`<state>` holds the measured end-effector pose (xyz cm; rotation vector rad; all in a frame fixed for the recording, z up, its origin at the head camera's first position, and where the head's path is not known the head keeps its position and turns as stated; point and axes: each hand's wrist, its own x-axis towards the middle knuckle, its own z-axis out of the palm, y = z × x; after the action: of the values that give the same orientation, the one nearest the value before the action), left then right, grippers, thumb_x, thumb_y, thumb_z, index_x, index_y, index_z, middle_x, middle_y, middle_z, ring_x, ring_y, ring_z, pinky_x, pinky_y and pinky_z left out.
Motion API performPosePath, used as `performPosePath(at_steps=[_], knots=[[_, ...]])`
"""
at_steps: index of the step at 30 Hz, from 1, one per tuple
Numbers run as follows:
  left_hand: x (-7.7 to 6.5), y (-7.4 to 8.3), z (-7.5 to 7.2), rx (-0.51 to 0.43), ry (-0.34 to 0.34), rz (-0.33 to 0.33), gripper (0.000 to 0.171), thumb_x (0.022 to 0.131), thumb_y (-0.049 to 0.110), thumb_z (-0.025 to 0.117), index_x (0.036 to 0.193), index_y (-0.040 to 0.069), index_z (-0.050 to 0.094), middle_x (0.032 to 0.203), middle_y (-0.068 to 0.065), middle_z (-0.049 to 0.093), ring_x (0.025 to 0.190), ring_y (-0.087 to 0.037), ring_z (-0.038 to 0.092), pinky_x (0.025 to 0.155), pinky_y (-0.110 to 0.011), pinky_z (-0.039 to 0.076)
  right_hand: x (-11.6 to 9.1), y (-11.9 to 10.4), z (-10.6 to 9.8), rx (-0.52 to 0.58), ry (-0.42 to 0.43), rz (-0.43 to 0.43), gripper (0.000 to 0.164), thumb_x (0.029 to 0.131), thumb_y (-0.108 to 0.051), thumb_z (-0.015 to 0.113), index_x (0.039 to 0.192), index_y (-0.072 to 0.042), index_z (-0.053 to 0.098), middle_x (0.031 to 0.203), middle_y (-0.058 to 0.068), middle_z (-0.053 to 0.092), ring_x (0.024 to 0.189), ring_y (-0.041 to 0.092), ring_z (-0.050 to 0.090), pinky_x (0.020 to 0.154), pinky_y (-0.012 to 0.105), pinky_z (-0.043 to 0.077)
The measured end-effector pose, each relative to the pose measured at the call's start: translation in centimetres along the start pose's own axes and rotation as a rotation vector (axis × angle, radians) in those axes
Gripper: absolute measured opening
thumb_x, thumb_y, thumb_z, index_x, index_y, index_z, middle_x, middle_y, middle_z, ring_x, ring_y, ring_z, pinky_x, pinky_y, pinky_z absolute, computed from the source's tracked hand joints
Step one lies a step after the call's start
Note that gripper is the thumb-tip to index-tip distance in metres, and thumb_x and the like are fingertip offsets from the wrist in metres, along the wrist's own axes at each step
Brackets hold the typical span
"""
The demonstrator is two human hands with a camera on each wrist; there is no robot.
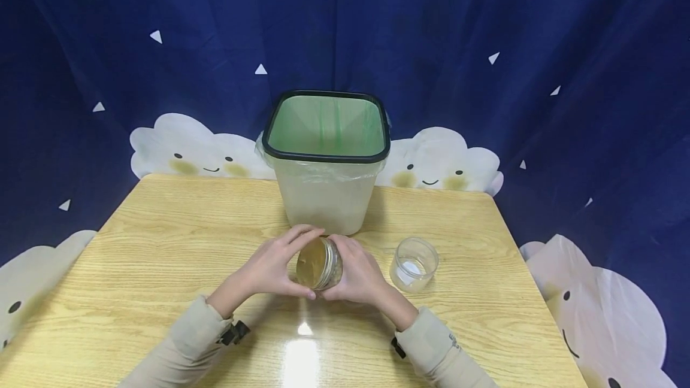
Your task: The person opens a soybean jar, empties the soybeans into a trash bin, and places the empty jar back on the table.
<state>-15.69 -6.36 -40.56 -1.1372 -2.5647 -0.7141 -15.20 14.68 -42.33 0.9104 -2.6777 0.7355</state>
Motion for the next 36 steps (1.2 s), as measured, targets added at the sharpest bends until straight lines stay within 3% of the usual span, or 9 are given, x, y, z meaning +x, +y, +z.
performPosePath(at_steps=[3, 5, 7, 10, 14, 21, 28, 36], knots=[[0.0, -0.3, -0.1, -0.034, -0.025, 0.129, 0.100, 0.054, 0.040, 0.084, 0.139, 0.021, 0.036, 0.139, -0.006, 0.035, 0.121, -0.023, 0.041, 0.095, -0.041, 0.039, 0.0, 0.1, 0.0, 0.007, -0.008, 0.001, 0.098, 0.045, -0.040, 0.084, 0.127, -0.004, 0.044, 0.121, 0.011, 0.053, 0.106, 0.026, 0.052, 0.083, 0.043, 0.047], [0.1, -0.5, -0.1, -0.025, -0.029, 0.199, 0.095, 0.055, 0.029, 0.084, 0.138, 0.021, 0.038, 0.140, -0.007, 0.035, 0.123, -0.022, 0.038, 0.098, -0.040, 0.035, 0.0, 0.1, 0.0, 0.012, -0.011, 0.004, 0.098, 0.045, -0.041, 0.084, 0.127, -0.004, 0.044, 0.122, 0.011, 0.053, 0.107, 0.026, 0.052, 0.084, 0.043, 0.046], [0.1, -0.6, 0.0, -0.011, -0.023, 0.244, 0.089, 0.056, 0.022, 0.082, 0.136, 0.020, 0.042, 0.138, -0.007, 0.038, 0.123, -0.021, 0.038, 0.100, -0.037, 0.034, 0.0, 0.2, 0.0, 0.013, -0.013, 0.004, 0.099, 0.045, -0.042, 0.085, 0.127, -0.003, 0.044, 0.122, 0.012, 0.053, 0.107, 0.027, 0.052, 0.085, 0.043, 0.046], [0.1, -0.7, 0.1, 0.010, -0.005, 0.258, 0.084, 0.058, 0.022, 0.082, 0.133, 0.018, 0.045, 0.133, -0.007, 0.043, 0.119, -0.020, 0.042, 0.098, -0.035, 0.035, -0.1, 0.2, 0.0, 0.008, -0.015, 0.000, 0.100, 0.045, -0.042, 0.085, 0.127, -0.002, 0.044, 0.121, 0.012, 0.053, 0.107, 0.026, 0.052, 0.085, 0.043, 0.046], [0.1, -0.5, 0.0, 0.009, 0.001, 0.191, 0.088, 0.055, 0.034, 0.084, 0.133, 0.018, 0.045, 0.125, -0.006, 0.047, 0.109, -0.020, 0.049, 0.089, -0.034, 0.044, -0.1, 0.2, 0.1, 0.004, -0.005, -0.015, 0.099, 0.044, -0.042, 0.085, 0.126, -0.001, 0.045, 0.119, 0.013, 0.054, 0.105, 0.027, 0.053, 0.084, 0.043, 0.047], [-0.1, 0.3, 0.1, -0.025, 0.010, -0.026, 0.087, 0.055, 0.051, 0.079, 0.127, 0.013, 0.048, 0.100, -0.002, 0.054, 0.078, -0.015, 0.056, 0.064, -0.029, 0.049, -0.1, 0.2, 0.3, 0.007, 0.009, -0.020, 0.097, 0.043, -0.038, 0.085, 0.125, -0.004, 0.046, 0.118, 0.011, 0.055, 0.104, 0.026, 0.053, 0.083, 0.042, 0.047], [0.2, 0.7, 0.3, -0.036, 0.020, -0.131, 0.081, 0.054, 0.055, 0.077, 0.117, 0.010, 0.051, 0.091, -0.002, 0.058, 0.076, -0.015, 0.057, 0.064, -0.029, 0.049, -0.1, -0.1, 0.5, 0.018, 0.009, 0.008, 0.095, 0.042, -0.034, 0.084, 0.125, -0.007, 0.046, 0.118, 0.010, 0.055, 0.105, 0.025, 0.052, 0.083, 0.043, 0.046], [0.4, 0.9, 0.4, -0.114, 0.044, -0.227, 0.077, 0.057, 0.056, 0.075, 0.109, 0.002, 0.056, 0.092, -0.004, 0.063, 0.080, -0.014, 0.059, 0.068, -0.027, 0.048, 0.0, -0.2, 0.6, 0.023, 0.033, 0.019, 0.090, 0.044, -0.037, 0.083, 0.121, -0.008, 0.048, 0.116, 0.009, 0.055, 0.103, 0.023, 0.053, 0.080, 0.041, 0.047]])
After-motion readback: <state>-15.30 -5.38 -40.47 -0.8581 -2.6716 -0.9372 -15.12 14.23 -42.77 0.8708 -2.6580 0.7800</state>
